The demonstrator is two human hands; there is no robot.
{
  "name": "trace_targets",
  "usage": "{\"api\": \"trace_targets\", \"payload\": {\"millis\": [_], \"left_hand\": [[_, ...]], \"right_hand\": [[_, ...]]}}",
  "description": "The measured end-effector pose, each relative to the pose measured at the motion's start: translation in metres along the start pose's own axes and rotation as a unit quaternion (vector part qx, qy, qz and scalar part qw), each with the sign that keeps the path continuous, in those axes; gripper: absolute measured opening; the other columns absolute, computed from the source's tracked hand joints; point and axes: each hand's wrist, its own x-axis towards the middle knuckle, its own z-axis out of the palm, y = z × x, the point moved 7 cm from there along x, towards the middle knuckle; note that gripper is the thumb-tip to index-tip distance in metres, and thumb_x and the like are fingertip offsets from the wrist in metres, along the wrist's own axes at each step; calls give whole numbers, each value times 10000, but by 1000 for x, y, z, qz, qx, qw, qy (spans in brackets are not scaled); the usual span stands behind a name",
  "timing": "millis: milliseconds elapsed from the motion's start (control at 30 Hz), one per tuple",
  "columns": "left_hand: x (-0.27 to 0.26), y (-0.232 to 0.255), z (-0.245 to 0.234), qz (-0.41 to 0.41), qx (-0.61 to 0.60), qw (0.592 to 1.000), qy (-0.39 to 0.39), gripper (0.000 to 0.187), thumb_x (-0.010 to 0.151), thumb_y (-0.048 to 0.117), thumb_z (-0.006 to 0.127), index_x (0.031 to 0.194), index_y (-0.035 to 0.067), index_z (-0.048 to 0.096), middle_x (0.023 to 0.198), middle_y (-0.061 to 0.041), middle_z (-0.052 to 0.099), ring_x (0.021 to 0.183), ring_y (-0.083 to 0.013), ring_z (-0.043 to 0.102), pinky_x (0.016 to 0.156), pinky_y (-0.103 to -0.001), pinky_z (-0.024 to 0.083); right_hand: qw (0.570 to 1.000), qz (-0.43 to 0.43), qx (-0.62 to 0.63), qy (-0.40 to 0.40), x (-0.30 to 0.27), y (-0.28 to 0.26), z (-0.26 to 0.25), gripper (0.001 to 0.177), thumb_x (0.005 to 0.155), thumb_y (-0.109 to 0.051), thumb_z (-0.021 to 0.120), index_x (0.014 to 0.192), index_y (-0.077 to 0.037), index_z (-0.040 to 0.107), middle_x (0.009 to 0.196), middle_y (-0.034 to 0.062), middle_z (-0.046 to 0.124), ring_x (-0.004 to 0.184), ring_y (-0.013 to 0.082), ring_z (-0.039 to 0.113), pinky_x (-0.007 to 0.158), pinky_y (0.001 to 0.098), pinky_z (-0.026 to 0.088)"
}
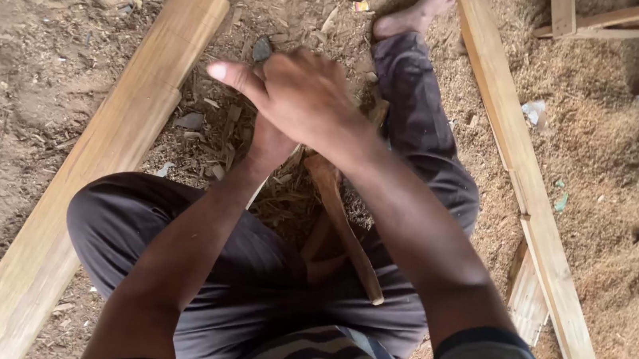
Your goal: Chiseling a mortise into a piece of wood while sitting on the floor.
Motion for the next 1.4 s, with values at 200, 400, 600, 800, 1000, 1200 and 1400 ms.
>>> {"api": "trace_targets", "payload": {"millis": [200,400,600,800,1000,1200,1400], "left_hand": [[-14,-8,-5,-82,184,978,-60,208,1033,181,673,1146,22,602,963,-102,661,855,-187,679,735,-326,601],[-12,17,17,-149,-290,945,-26,372,1061,327,610,1321,85,500,1123,-20,566,1029,-154,613,893,-308,582],[-26,-114,4,69,-571,807,-135,557,1266,463,439,1032,5,651,932,-49,684,861,-142,686,798,-321,604],[-26,19,4,-17,-76,993,-93,497,1050,359,678,1330,-3,483,1223,-130,541,1120,-219,560,946,-408,519],[-28,-19,14,-103,-234,959,-124,413,1037,270,612,1372,57,495,1289,-84,582,1201,-183,593,1026,-355,554],[-62,-121,-24,-135,1,984,-117,217,1051,185,606,1176,8,582,1056,-85,656,904,-183,669,717,-351,640],[-48,-59,-10,-12,17,990,-137,253,1066,193,629,1199,-22,612,1103,-121,648,947,-231,650,795,-327,623]], "right_hand": [[999,29,-21,33,-9,31,63,760,964,-753,148,560,-194,467,449,-78,388,335,55,324,280,299,337],[994,6,-21,108,-13,13,2,792,983,-773,168,712,-148,573,510,2,477,379,92,379,351,299,391],[985,-65,-119,110,-3,34,67,840,1034,-762,221,706,-92,607,596,-1,479,418,70,399,329,233,338],[982,67,1,175,-15,14,53,761,1017,-725,144,559,-187,427,427,-66,306,316,87,272,296,293,271],[990,-26,-83,112,-24,20,56,770,962,-767,170,524,-187,425,446,-85,296,339,59,272,285,271,316],[939,91,-131,305,-38,60,134,805,1131,-713,138,654,-176,501,570,-61,366,437,51,335,383,285,410],[997,51,-44,-46,-27,53,121,824,1013,-733,209,698,-95,625,534,-22,445,406,109,364,381,295,405]]}}
